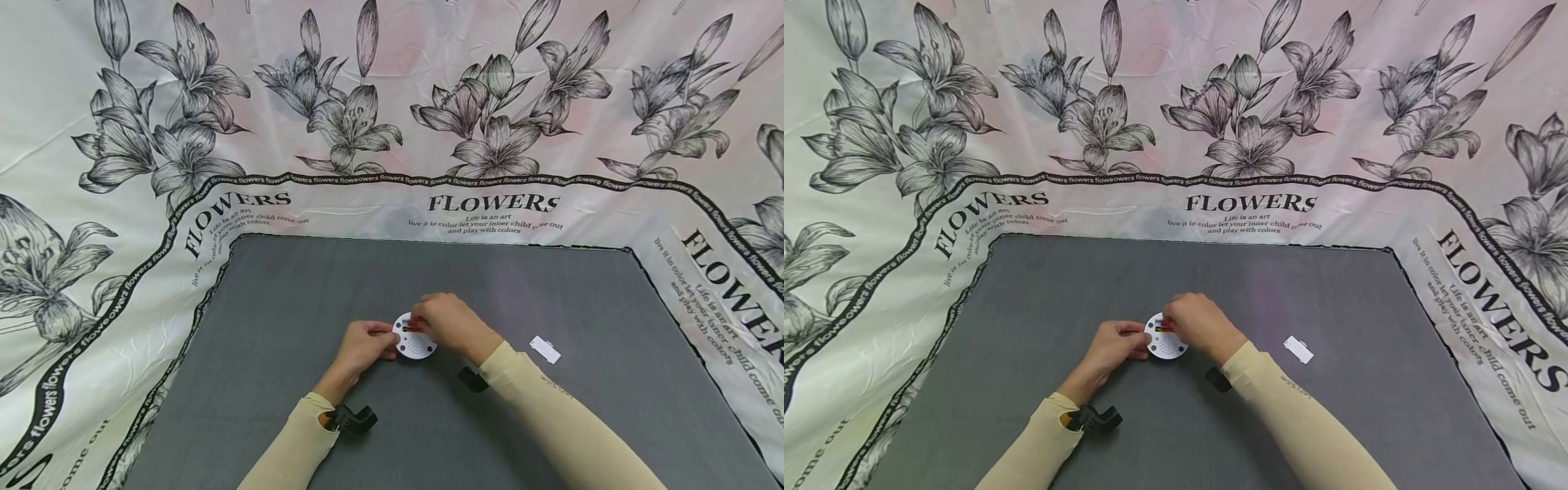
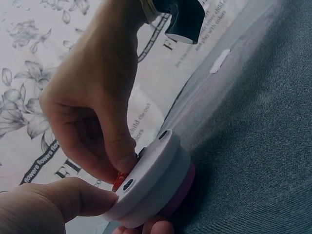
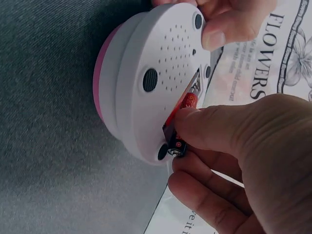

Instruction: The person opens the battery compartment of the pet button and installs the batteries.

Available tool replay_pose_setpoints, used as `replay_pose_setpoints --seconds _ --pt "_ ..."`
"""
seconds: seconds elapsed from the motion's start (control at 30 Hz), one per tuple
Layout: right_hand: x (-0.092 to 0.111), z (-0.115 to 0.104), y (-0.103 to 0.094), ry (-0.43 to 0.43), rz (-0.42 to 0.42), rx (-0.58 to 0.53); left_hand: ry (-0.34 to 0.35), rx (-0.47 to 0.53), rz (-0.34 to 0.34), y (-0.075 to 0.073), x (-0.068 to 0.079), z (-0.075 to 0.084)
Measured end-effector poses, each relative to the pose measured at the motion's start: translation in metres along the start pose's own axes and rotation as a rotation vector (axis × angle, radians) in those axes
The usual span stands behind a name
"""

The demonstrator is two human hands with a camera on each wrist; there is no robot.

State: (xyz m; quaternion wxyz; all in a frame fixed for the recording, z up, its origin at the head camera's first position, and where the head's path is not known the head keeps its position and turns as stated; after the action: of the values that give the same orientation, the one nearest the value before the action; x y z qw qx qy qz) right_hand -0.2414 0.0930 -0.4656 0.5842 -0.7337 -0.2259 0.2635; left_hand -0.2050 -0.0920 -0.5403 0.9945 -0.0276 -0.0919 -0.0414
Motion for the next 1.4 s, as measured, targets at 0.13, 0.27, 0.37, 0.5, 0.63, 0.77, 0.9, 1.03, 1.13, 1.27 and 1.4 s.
replay_pose_setpoints --seconds 0.13,0.27,0.37,0.5,0.63,0.77,0.9,1.03,1.13,1.27,1.4 --pt "-0.002 -0.002 0.001 -0.001 0.002 -0.009 0.005 -0.002 -0.002 0.0 0.0 0.0" --pt "-0.003 -0.003 0.0 -0.009 0.001 -0.021 0.001 0.001 0.005 0.0 -0.001 0.0" --pt "-0.004 -0.003 0.0 -0.018 0.0 -0.038 -0.002 0.003 0.01 0.0 -0.001 -0.001" --pt "-0.002 0.003 -0.003 -0.012 0.008 -0.072 -0.002 0.001 0.014 0.0 0.0 0.0" --pt "0.001 0.015 -0.011 0.016 0.048 -0.11 -0.002 0.003 0.008 0.0 -0.001 -0.001" --pt "0.003 0.029 -0.015 0.062 0.066 -0.156 -0.007 0.006 0.002 0.0 -0.001 -0.001" --pt "0.006 0.04 -0.011 0.172 0.0 -0.27 -0.016 0.006 -0.002 0.0 -0.001 -0.001" --pt "0.01 0.048 -0.003 0.28 -0.064 -0.387 -0.016 0.008 -0.006 0.0 0.0 -0.001" --pt "0.013 0.052 0.003 0.355 -0.109 -0.496 -0.014 0.015 -0.006 0.0 0.0 -0.001" --pt "0.017 0.056 0.01 0.456 -0.162 -0.679 -0.014 0.016 -0.001 0.0 -0.001 -0.002" --pt "0.02 0.057 0.014 0.504 -0.178 -0.811 -0.014 0.014 0.003 0.0 -0.001 -0.001"
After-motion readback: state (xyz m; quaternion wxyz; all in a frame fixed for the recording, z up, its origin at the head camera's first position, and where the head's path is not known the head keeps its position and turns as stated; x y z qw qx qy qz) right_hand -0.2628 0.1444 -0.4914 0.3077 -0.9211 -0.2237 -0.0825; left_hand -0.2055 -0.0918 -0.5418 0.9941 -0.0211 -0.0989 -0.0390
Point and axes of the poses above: each hand's wrist, its own x-axis away from the middle knuckle, its own y-axis out of the palm, z = x × y, the point moved 3 cm from there along -x, towards the middle knuckle, and after that the axes turned 5 degrees about y, right-handed, at the moved point
